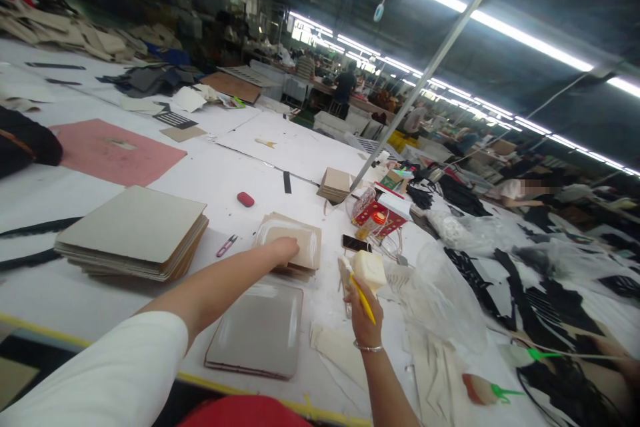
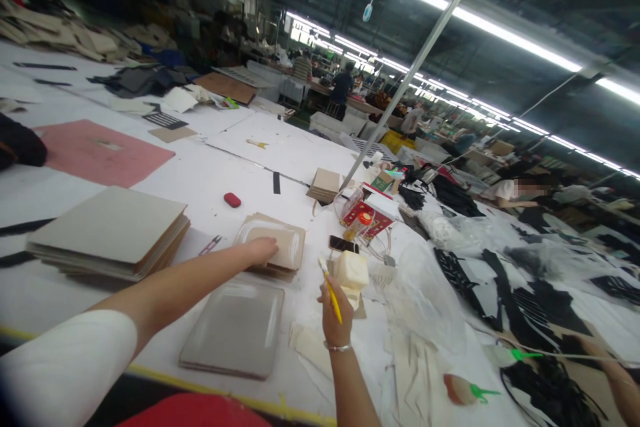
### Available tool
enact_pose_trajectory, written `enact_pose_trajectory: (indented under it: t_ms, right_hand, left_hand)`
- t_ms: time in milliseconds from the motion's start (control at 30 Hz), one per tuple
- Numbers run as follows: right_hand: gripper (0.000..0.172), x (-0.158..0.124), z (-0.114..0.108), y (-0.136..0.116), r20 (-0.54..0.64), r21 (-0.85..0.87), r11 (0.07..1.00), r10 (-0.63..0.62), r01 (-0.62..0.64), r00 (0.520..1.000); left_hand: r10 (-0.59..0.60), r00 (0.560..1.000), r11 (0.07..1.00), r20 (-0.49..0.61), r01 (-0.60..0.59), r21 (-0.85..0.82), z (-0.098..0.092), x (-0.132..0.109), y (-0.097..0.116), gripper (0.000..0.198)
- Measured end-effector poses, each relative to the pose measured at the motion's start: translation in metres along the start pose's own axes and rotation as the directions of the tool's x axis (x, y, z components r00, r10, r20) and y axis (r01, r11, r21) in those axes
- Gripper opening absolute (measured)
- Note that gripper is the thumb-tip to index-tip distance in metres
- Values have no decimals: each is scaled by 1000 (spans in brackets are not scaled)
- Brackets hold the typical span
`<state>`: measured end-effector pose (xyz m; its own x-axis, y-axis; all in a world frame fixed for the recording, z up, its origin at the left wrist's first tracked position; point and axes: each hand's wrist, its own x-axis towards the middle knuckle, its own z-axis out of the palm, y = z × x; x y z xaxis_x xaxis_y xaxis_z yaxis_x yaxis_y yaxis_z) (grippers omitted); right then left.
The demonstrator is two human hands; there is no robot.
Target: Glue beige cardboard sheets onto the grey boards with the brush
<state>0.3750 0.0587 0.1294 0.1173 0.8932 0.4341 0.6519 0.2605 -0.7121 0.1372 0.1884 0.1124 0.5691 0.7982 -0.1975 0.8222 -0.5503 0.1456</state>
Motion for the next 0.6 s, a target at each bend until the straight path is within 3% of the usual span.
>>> enact_pose_trajectory:
  t_ms: [133,200,267,333,400,433,533,600]
  right_hand:
    - [37,-16,1,-4,4,59,994,97,-97,995]
    - [33,-21,7,-9,43,56,993,102,-104,994]
    - [29,-24,18,-15,82,59,992,104,-109,991]
    - [26,-26,32,-22,100,54,992,110,-115,989]
    - [25,-28,48,-29,111,35,990,131,-136,985]
    - [24,-29,56,-31,117,29,987,152,-157,981]
    - [22,-34,73,-29,127,57,967,240,-249,962]
    - [23,-40,78,-23,111,91,950,288,-298,951]
  left_hand:
    - [5,999,1000,-34,-5,4,-18,-16,4,20]
    - [-32,982,999,-186,28,-25,-29,-33,8,21]
    - [-141,896,985,-422,86,-148,-39,-53,13,23]
    - [-336,745,912,-576,104,-397,-44,-75,21,19]
    - [-539,655,720,-530,33,-693,-39,-93,30,18]
    - [-617,644,573,-453,-28,-819,-33,-101,36,19]
    - [-698,687,90,-203,-197,-976,-6,-116,55,31]
    - [-688,718,-131,-105,-266,-955,14,-123,66,38]
